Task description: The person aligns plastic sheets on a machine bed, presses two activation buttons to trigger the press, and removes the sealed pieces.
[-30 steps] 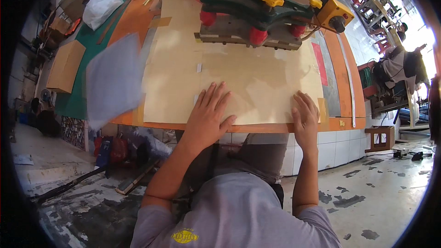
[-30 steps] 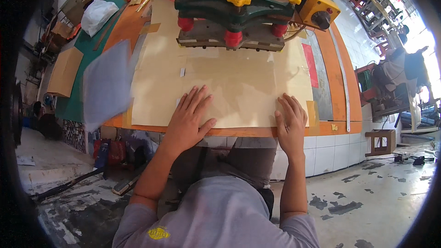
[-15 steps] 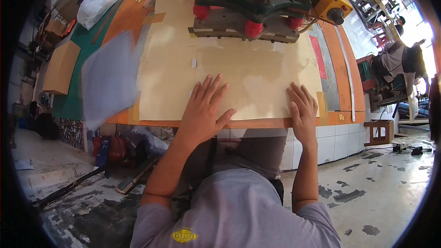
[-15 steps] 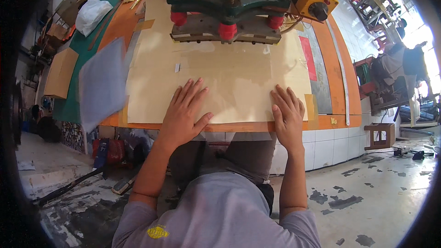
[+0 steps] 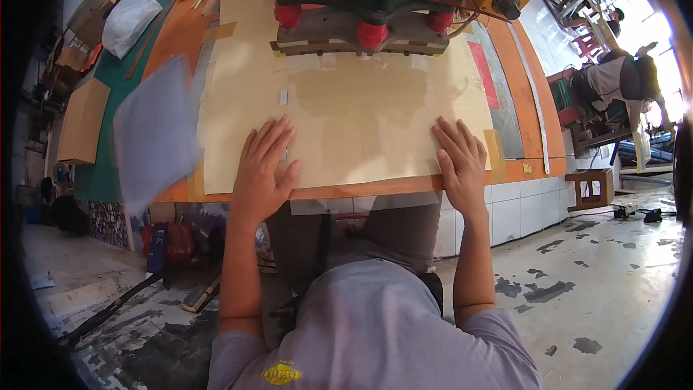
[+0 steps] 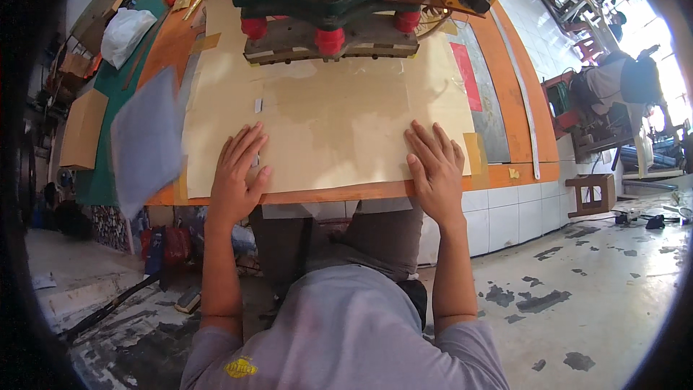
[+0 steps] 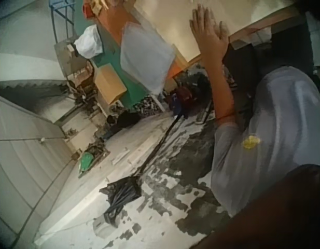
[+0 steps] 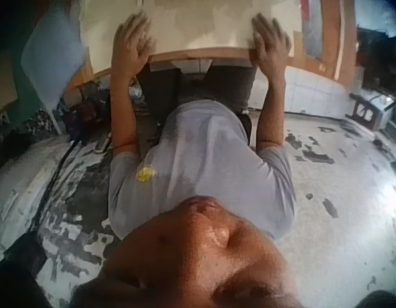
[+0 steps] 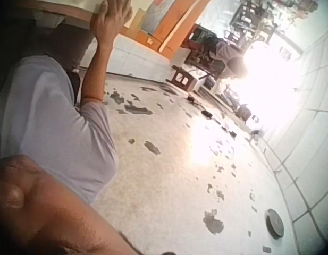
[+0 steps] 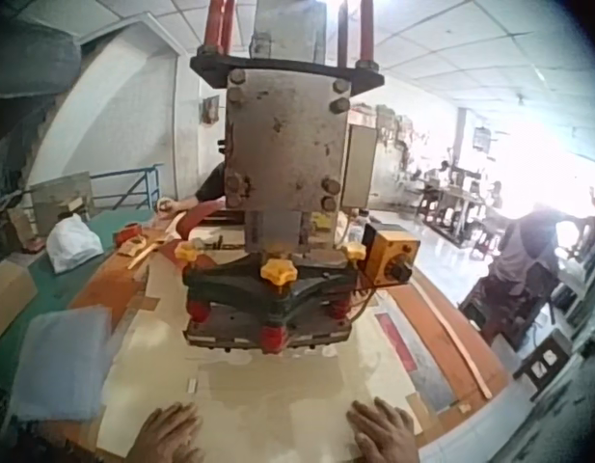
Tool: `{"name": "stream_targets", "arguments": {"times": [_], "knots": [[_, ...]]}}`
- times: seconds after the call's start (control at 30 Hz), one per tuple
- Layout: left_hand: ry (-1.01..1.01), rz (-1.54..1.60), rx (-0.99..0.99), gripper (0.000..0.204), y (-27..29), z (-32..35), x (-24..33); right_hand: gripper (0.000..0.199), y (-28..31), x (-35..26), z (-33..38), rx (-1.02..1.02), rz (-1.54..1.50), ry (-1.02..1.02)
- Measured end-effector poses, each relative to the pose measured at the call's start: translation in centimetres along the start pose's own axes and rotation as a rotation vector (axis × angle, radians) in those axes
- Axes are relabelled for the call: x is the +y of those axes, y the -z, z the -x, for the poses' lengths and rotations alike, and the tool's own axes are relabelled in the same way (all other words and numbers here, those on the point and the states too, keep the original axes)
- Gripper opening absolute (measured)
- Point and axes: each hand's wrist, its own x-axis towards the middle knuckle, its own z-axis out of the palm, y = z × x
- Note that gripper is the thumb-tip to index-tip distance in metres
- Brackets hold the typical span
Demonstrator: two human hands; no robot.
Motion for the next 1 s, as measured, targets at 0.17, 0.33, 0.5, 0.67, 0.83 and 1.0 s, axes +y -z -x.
{"name": "stream_targets", "arguments": {"times": [0.17, 0.33, 0.5, 0.67, 0.83, 1.0], "knots": [[0.028, -0.007, 0.010, 0.054, -0.19, -0.21, 0.32, 0.043, -0.05, 0.12, 0.05, 0.008, 0.019, 0.007], [0.030, -0.013, 0.010, 0.055, -0.16, -0.41, 0.36, 0.043, 0.00, 0.19, -0.01, 0.014, 0.037, 0.007], [0.038, -0.031, 0.012, 0.055, 0.20, -0.42, 0.58, 0.042, -0.11, 0.20, -0.09, 0.012, 0.042, 0.006], [0.042, -0.025, 0.013, 0.053, -0.16, -0.49, 0.53, 0.042, -0.01, 0.12, -0.01, 0.014, 0.053, -0.001], [0.047, -0.028, 0.012, 0.053, 0.03, -0.58, 0.68, 0.042, 0.06, 0.02, -0.08, 0.004, 0.063, -0.017], [0.050, -0.026, 0.011, 0.054, 0.23, -0.61, 0.63, 0.042, -0.02, -0.07, -0.20, 0.002, 0.066, -0.016]]}}
